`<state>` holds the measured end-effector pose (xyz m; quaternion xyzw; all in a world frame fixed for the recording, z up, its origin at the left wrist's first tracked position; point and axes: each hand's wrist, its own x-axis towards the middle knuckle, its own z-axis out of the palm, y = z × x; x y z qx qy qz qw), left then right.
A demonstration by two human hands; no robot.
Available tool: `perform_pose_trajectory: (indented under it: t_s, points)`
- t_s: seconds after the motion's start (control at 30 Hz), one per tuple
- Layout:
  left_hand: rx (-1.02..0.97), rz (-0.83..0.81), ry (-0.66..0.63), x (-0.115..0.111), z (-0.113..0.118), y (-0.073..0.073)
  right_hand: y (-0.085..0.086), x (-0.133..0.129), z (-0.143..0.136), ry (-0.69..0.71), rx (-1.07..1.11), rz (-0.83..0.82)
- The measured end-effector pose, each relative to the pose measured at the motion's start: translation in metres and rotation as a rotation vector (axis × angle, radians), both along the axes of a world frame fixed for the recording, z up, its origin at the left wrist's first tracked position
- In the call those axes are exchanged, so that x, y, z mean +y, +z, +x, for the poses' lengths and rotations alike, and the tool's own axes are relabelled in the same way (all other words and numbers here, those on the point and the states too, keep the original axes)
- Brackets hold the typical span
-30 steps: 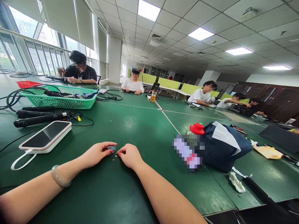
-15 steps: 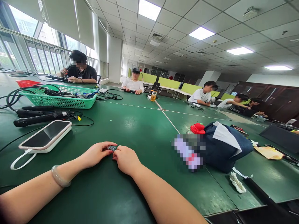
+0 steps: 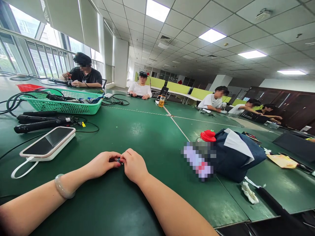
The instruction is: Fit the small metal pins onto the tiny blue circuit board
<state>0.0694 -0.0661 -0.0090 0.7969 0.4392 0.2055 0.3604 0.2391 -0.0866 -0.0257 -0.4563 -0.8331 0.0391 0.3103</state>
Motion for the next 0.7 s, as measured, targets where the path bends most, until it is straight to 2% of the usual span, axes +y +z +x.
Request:
perform_pose_trajectory:
  t_s: [0.2,0.33,0.5,0.7]
  points:
    - [-0.002,-0.005,-0.024,0.001,0.000,-0.002,0.006,-0.003,-0.001,0.005,0.042,-0.076]
    - [-0.008,0.003,0.004,0.001,-0.001,0.000,0.008,-0.001,0.006,-0.038,0.113,-0.129]
    - [0.014,-0.010,0.109,0.003,-0.003,-0.001,0.004,0.006,0.014,-0.082,0.000,-0.249]
    - [-0.029,-0.047,0.112,0.005,-0.003,-0.005,0.000,0.007,0.013,-0.055,-0.111,-0.272]
